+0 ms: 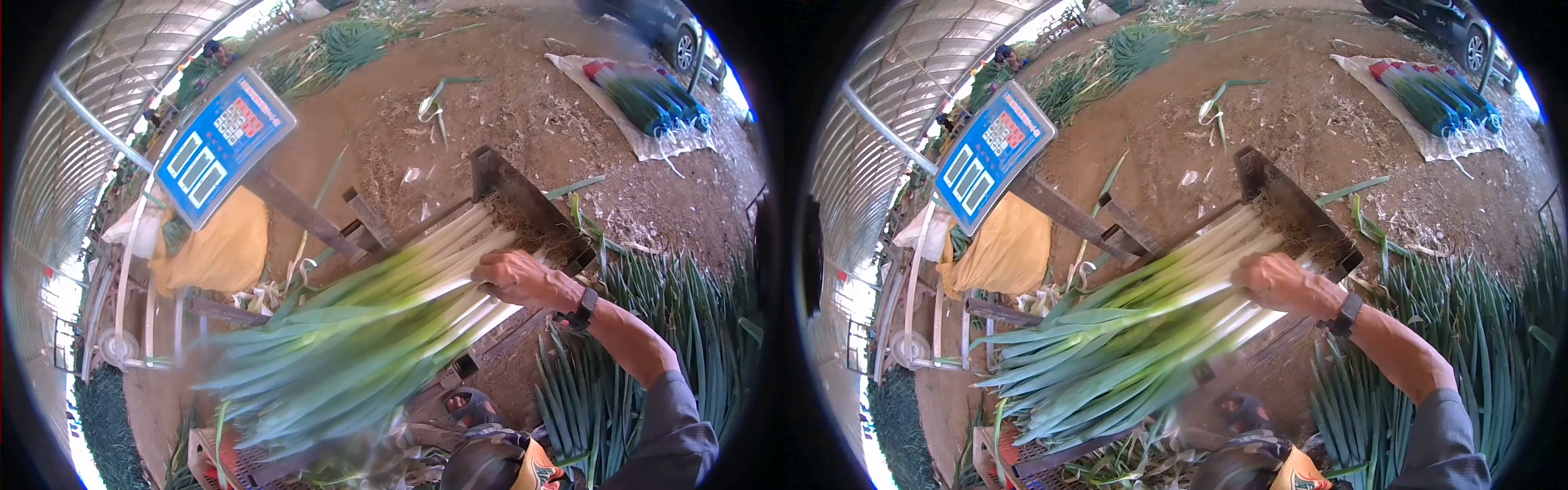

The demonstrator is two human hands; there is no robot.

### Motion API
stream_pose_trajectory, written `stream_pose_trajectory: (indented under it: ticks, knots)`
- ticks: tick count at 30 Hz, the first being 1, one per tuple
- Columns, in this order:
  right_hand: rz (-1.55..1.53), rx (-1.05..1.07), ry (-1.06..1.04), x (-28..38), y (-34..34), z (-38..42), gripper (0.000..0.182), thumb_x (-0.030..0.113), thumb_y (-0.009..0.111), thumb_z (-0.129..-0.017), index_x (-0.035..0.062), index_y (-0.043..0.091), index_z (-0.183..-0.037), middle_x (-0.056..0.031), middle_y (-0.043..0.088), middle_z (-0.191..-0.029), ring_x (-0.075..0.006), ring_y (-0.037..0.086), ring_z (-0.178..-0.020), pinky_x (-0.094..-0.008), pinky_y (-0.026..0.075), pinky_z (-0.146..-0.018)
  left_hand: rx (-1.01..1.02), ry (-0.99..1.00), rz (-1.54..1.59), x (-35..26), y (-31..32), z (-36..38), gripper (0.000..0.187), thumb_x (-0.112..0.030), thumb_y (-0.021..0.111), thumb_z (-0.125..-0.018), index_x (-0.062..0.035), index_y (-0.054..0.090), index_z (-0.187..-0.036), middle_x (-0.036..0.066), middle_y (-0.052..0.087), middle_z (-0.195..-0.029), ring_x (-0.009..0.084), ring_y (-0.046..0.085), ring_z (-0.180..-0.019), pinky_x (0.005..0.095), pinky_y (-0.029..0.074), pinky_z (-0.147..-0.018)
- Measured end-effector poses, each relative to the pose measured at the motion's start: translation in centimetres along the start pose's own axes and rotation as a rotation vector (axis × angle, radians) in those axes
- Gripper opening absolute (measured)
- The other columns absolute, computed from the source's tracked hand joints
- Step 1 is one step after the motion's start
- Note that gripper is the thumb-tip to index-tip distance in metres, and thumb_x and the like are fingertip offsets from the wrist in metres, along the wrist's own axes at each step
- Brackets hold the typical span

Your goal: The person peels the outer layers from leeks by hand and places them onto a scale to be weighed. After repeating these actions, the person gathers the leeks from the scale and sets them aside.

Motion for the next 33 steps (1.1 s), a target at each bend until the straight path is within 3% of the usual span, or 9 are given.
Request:
stream_pose_trajectory:
  ticks: [8, 10, 12, 13, 14, 16, 19, 25, 33]
  knots:
    - [0.227, -0.061, -0.029, 0.1, 0.1, -1.4, 0.011, 0.007, 0.067, -0.084, 0.0025, 0.06, -0.091, -0.0127, 0.057, -0.091, -0.0321, 0.065, -0.083, -0.0432, 0.055, -0.069, 0.538, 0.086, 0.141, -8.1, 2.7, 4.1, 0.035, -0.023, 0.066, -0.096, -0.0028, 0.061, -0.123, 0.021, 0.063, -0.125, 0.0414, 0.061, -0.113, 0.0504, 0.05, -0.097]
    - [0.241, -0.014, -0.058, -0.1, 0.9, -2.2, 0.007, 0.003, 0.067, -0.085, 0.0011, 0.06, -0.086, -0.0134, 0.057, -0.089, -0.0285, 0.063, -0.084, -0.0371, 0.057, -0.065, 0.631, 0.103, 0.125, -9.9, 3.5, 3.5, 0.037, -0.023, 0.066, -0.096, -0.0029, 0.06, -0.127, 0.022, 0.062, -0.128, 0.042, 0.06, -0.116, 0.051, 0.05, -0.1]
    - [0.248, 0.031, -0.106, 0.0, 1.4, -2.7, 0.006, 0.0, 0.067, -0.085, 0.0003, 0.061, -0.083, -0.0135, 0.058, -0.088, -0.0263, 0.062, -0.085, -0.0337, 0.058, -0.063, 0.522, 0.23, 0.091, -13.0, 4.0, 0.4, 0.04, -0.023, 0.067, -0.096, -0.003, 0.059, -0.13, 0.022, 0.061, -0.132, 0.0426, 0.059, -0.12, 0.0516, 0.049, -0.103]
    - [0.251, 0.053, -0.135, 0.1, 1.4, -2.8, 0.006, 0.0, 0.066, -0.086, 0.0002, 0.061, -0.083, -0.0131, 0.058, -0.088, -0.0259, 0.062, -0.085, -0.0334, 0.058, -0.063, -0.021, 0.604, 0.126, -14.1, 6.0, -1.7, 0.02, -0.019, 0.071, -0.09, -0.0033, 0.072, -0.103, 0.015, 0.07, -0.098, 0.0393, 0.07, -0.087, 0.0454, 0.057, -0.075]
    - [0.256, 0.078, -0.164, 0.1, 1.3, -2.8, 0.006, -0.001, 0.066, -0.086, 0.0002, 0.061, -0.082, -0.0128, 0.058, -0.088, -0.0255, 0.062, -0.085, -0.0331, 0.059, -0.063, 0.059, 0.551, 0.088, -16.8, 5.6, -4.1, 0.034, -0.018, 0.075, -0.088, -0.0035, 0.066, -0.116, 0.016, 0.067, -0.116, 0.0363, 0.065, -0.109, 0.0484, 0.049, -0.095]
    - [0.247, 0.051, -0.198, 0.0, 0.8, -2.4, 0.005, -0.001, 0.066, -0.086, -0.0005, 0.062, -0.083, -0.0125, 0.058, -0.088, -0.025, 0.061, -0.085, -0.0327, 0.059, -0.064, -0.183, 0.715, -0.041, -21.3, 6.1, -8.0, 0.041, -0.019, 0.075, -0.088, -0.004, 0.062, -0.124, 0.015, 0.064, -0.124, 0.0345, 0.058, -0.12, 0.0497, 0.04, -0.107]
    - [0.229, 0.006, -0.239, -0.2, 0.3, -2.1, 0.005, 0.0, 0.067, -0.085, -0.0002, 0.062, -0.084, -0.0116, 0.058, -0.086, -0.0241, 0.061, -0.084, -0.0327, 0.06, -0.065, -0.294, 0.919, -0.181, -25.5, 6.6, -10.7, 0.045, -0.022, 0.076, -0.087, -0.0036, 0.06, -0.125, 0.014, 0.063, -0.123, 0.034, 0.055, -0.123, 0.0498, 0.035, -0.112]
    - [0.202, 0.025, -0.176, -0.6, -0.4, -1.6, 0.009, 0.003, 0.071, -0.083, 0.0022, 0.065, -0.089, -0.0091, 0.059, -0.086, -0.0227, 0.063, -0.086, -0.0338, 0.06, -0.065, 0.044, 0.878, -0.114, -24.4, 10.2, -11.2, 0.046, -0.029, 0.077, -0.086, -0.0034, 0.062, -0.12, 0.015, 0.061, -0.111, 0.0361, 0.054, -0.109, 0.0531, 0.04, -0.099]
    - [0.164, 0.062, -0.015, -1.0, -0.2, -1.9, 0.011, 0.009, 0.072, -0.086, 0.0029, 0.065, -0.091, -0.0104, 0.061, -0.092, -0.0252, 0.065, -0.092, -0.0385, 0.059, -0.07, -0.025, 0.923, -0.07, -24.2, 10.5, -11.1, 0.054, -0.031, 0.079, -0.084, -0.0052, 0.063, -0.129, 0.013, 0.059, -0.11, 0.0333, 0.053, -0.106, 0.0475, 0.041, -0.094]
Point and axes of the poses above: each hand's wrist, its own z-axis away from the middle knuckle, its own y-axis out of the palm, x = y × z, the point moved 4 cm from there along -z, towards the middle knuckle
